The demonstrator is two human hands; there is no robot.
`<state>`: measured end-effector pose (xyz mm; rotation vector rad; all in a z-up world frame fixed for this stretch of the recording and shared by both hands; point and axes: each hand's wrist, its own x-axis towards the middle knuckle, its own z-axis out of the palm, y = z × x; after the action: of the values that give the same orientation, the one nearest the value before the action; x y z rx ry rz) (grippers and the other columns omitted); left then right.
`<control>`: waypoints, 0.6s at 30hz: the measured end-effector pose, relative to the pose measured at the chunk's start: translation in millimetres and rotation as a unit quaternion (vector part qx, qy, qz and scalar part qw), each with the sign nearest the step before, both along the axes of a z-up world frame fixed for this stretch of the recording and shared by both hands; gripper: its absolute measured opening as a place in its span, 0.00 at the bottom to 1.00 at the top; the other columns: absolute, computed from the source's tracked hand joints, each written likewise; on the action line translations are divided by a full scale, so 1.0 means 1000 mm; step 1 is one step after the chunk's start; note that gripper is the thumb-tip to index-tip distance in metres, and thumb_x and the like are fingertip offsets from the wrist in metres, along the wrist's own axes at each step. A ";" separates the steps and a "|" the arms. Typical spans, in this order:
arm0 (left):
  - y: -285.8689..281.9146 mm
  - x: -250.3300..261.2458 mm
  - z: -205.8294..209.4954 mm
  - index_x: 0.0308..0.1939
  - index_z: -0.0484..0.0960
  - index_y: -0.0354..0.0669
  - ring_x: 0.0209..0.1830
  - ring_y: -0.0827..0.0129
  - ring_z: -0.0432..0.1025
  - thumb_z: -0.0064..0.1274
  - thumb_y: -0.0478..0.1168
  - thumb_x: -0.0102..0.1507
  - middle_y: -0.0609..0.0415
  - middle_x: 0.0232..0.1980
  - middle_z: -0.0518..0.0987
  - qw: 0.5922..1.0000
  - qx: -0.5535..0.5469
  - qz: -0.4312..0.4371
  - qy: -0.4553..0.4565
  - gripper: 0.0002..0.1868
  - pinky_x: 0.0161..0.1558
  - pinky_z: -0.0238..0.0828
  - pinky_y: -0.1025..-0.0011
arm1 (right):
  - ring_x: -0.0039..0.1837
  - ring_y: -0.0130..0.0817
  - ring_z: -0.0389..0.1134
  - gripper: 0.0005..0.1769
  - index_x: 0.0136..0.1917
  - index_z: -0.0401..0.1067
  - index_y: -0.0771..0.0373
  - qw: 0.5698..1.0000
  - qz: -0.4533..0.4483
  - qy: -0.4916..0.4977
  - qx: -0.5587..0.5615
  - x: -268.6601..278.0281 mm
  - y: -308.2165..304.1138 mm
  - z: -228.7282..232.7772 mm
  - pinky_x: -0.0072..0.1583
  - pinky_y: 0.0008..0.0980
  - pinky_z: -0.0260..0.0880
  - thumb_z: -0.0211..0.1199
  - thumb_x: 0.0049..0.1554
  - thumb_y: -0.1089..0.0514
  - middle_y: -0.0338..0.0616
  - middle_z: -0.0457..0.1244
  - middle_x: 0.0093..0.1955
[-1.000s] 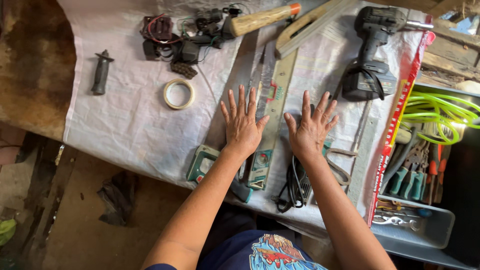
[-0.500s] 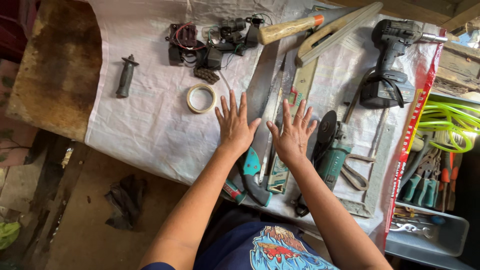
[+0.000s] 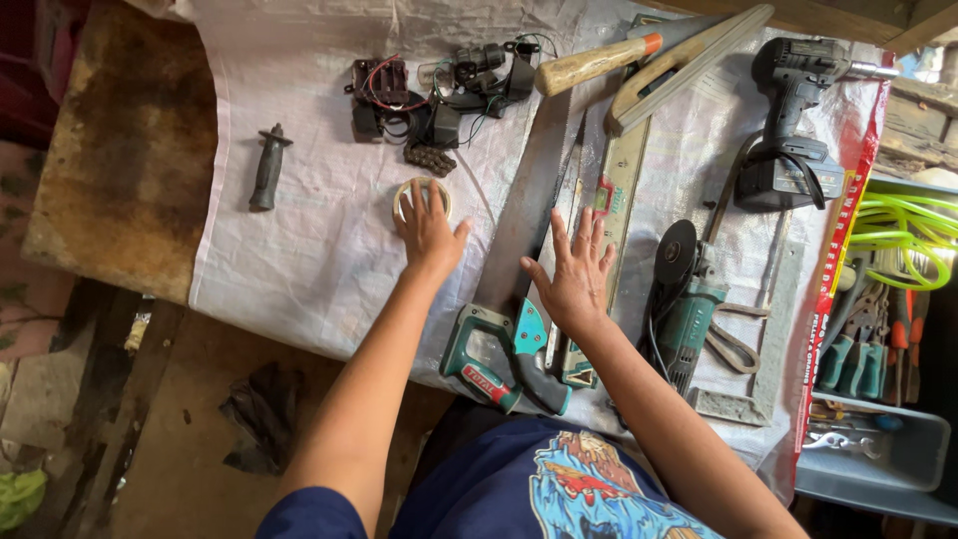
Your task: The person takes hand tools and power tools out of a gray toolbox and lays them on a cloth-covered workbench, then places them back into the toolbox compartments, arranging pliers, hammers, a tape roll, a hacksaw and other items inside the tray.
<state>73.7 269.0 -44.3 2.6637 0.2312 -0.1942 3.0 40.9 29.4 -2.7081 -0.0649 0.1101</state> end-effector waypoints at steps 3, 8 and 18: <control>0.013 0.035 -0.011 0.77 0.53 0.40 0.79 0.44 0.45 0.64 0.52 0.59 0.40 0.81 0.49 0.999 -0.024 0.048 -0.001 0.50 0.74 0.39 0.42 | 0.84 0.69 0.32 0.47 0.84 0.46 0.51 1.000 0.006 0.012 0.004 -0.002 0.000 0.004 0.75 0.72 0.32 0.60 0.60 0.35 0.68 0.34 0.84; 0.035 0.074 -0.027 0.75 0.57 0.33 0.77 0.47 0.55 0.66 0.48 0.60 0.38 0.78 0.58 0.993 -0.072 0.082 -0.037 0.48 0.73 0.56 0.57 | 0.84 0.66 0.32 0.48 0.82 0.47 0.53 0.998 -0.030 0.050 0.005 -0.010 -0.008 0.005 0.75 0.68 0.33 0.61 0.58 0.34 0.68 0.35 0.84; 0.019 0.102 -0.024 0.71 0.61 0.44 0.72 0.50 0.60 0.73 0.48 0.50 0.45 0.73 0.63 0.973 -0.094 0.189 0.089 0.51 0.65 0.62 0.47 | 0.83 0.65 0.33 0.49 0.83 0.46 0.56 0.992 -0.069 0.102 0.011 -0.029 -0.020 -0.001 0.75 0.69 0.33 0.59 0.58 0.33 0.67 0.35 0.83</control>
<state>175.4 287.9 -68.2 2.3610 0.7320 -0.3127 -25.7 20.4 28.7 -2.6542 0.1803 0.3412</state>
